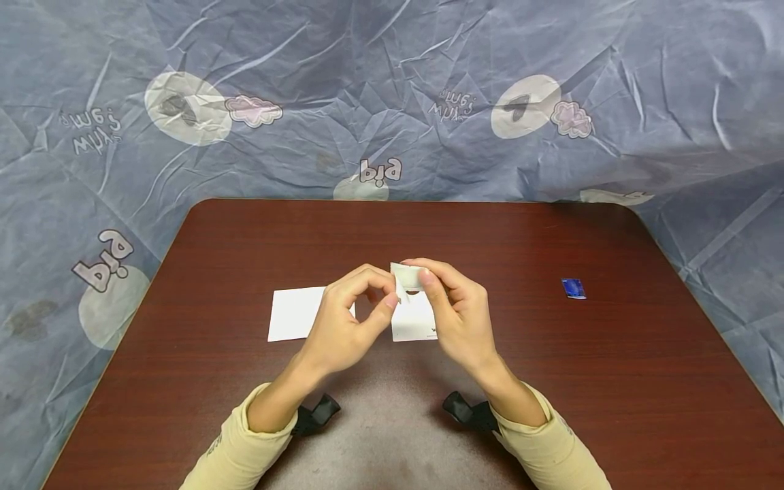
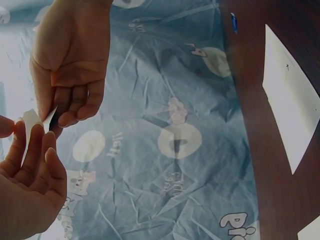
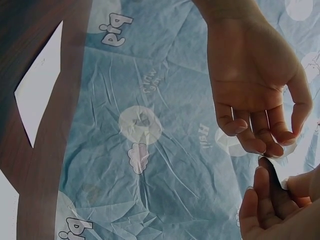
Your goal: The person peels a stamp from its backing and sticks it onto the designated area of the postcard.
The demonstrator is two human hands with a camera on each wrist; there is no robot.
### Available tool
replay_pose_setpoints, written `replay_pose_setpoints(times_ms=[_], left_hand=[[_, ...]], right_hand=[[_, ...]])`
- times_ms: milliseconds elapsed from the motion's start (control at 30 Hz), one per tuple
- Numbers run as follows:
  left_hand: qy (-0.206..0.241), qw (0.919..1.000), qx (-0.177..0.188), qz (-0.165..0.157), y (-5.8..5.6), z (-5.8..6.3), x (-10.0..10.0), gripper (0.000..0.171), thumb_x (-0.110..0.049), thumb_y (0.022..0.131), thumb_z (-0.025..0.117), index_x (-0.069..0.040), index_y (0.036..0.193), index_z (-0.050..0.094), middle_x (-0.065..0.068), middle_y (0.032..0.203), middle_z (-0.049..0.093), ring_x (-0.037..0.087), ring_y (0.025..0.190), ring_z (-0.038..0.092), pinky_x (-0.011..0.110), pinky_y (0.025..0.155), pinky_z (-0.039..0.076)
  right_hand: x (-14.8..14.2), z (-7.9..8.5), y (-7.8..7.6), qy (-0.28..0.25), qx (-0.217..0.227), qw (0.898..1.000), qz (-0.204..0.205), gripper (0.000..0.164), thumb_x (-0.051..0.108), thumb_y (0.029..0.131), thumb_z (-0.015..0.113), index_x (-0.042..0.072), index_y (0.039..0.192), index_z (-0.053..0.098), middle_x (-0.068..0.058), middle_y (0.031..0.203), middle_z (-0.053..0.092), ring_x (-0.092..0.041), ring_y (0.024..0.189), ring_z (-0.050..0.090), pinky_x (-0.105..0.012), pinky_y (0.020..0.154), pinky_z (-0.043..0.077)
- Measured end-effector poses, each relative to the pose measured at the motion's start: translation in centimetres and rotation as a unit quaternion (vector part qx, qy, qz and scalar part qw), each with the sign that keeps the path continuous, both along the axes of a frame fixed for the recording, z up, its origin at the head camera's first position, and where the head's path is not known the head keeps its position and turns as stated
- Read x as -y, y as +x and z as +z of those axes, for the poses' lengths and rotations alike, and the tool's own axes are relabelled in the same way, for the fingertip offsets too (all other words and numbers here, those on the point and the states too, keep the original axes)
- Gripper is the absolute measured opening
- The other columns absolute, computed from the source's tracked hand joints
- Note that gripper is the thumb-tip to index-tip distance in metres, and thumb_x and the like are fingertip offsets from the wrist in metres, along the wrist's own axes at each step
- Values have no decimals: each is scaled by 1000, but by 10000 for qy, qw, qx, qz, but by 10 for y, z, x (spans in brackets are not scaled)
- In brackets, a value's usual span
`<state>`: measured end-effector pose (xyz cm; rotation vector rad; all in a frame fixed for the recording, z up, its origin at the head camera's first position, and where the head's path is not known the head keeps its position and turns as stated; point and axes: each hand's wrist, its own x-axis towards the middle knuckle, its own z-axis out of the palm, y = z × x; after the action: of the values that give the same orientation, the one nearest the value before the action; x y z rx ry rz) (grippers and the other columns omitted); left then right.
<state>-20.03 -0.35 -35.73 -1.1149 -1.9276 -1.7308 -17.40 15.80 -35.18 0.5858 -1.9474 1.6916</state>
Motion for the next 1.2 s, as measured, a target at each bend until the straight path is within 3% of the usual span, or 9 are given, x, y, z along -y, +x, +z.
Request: replay_pose_setpoints(times_ms=[700,1200], left_hand=[[150,9979,422,-478,1,5,5,7,-1,87,57,-6,83,58,3,84,59,16,71,52,27,59,41],[254,9964,528,-607,3,7,7,7,2,86,55,-3,83,58,8,84,59,17,74,53,28,62,42]], right_hand=[[-2,3,1,-197,221,9994,204,19,-4,97,48,-9,107,64,-15,87,67,-16,65,63,-26,47,50],[-4,1,-2,-216,189,9996,-35,19,-3,97,49,-10,106,64,-12,87,68,-14,67,63,-24,48,49]])
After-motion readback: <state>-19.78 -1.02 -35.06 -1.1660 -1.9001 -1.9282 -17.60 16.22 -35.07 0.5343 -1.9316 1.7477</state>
